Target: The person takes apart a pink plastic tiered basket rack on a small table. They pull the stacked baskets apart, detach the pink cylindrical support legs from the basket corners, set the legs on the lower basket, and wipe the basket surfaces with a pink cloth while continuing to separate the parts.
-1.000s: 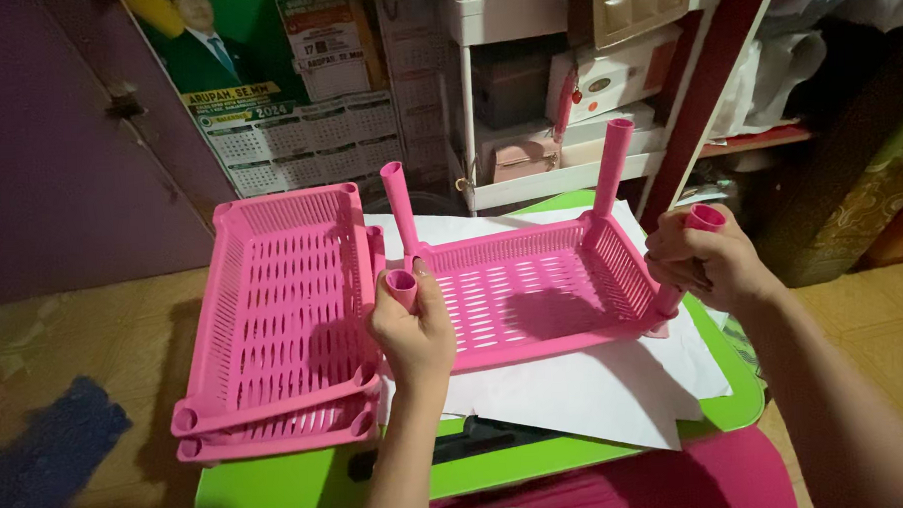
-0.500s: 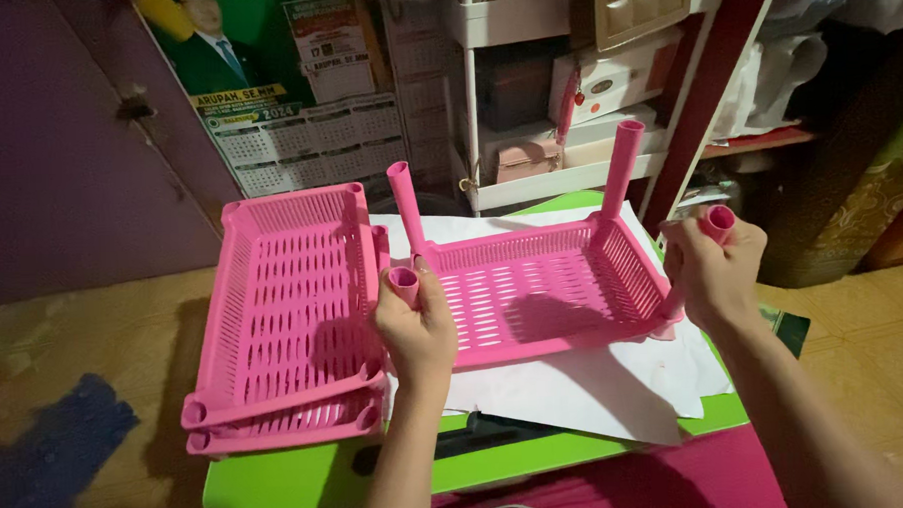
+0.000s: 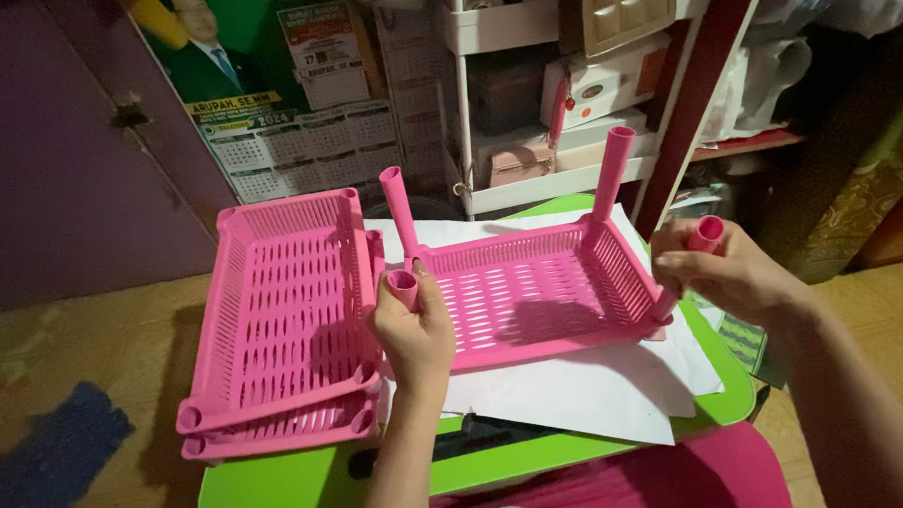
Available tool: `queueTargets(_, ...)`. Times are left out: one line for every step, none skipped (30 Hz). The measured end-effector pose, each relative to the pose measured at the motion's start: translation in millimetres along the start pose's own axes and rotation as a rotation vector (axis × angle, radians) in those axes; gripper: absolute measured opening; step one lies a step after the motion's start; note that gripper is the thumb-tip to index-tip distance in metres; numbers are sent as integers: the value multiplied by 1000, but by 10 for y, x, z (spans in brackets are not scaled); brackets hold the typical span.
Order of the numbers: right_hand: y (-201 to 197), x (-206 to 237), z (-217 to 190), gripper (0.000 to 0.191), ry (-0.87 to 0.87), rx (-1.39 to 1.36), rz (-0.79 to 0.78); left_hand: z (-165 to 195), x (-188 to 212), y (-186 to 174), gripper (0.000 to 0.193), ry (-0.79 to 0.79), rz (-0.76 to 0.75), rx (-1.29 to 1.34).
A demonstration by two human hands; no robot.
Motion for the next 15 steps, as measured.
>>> queueTargets(-9,32,0,14,13,19,11,8,0,-4,28,5,0,6)
queueTargets(-12,82,-9,15,27,39,23,13,-2,-5,26,9,-2,13)
queueTargets(-10,126,-25,21,40,60,36,21,1,-9,25,15,-4,22)
queueTargets(20,155,-3,24,72,103,29,21,-2,-11,26,15,-1,21)
queueTargets(68,196,36,27,104,144,21,22,-3,-17,27,16,3,18)
queueTargets(112,243,82,30,139,185,14,18,-2,-21,28,15,5,15)
queueTargets(102,282,107,32,151,181,72,28,5,-25,27,25,6,14)
queueTargets(92,310,149,35,163,177,129,34,8,-30,26,35,8,13)
queueTargets(73,342,194,38,176,173,186,40,13,-35,25,45,11,11)
queueTargets(70,369,243,39,191,197,205,39,15,-37,25,49,8,19)
queueTargets(67,405,292,40,207,222,225,40,22,-41,25,53,5,26)
queueTargets(58,448,341,40,222,246,247,40,23,-38,25,59,0,34)
queueTargets(53,478,344,38,180,255,278,27,26,-38,25,50,-1,38)
queueTargets(54,492,356,36,137,266,308,15,21,-33,25,43,-1,44)
queueTargets(62,511,364,34,92,275,337,5,21,-33,25,36,1,49)
Point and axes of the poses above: each hand's wrist, its own x-axis away from the middle knuckle, its own y-axis out of the palm, z = x × y, the point moved 10 cm from there along -x, towards the middle knuckle, and after that the axes turned 11 degrees about -y, right-handed, at the moved point
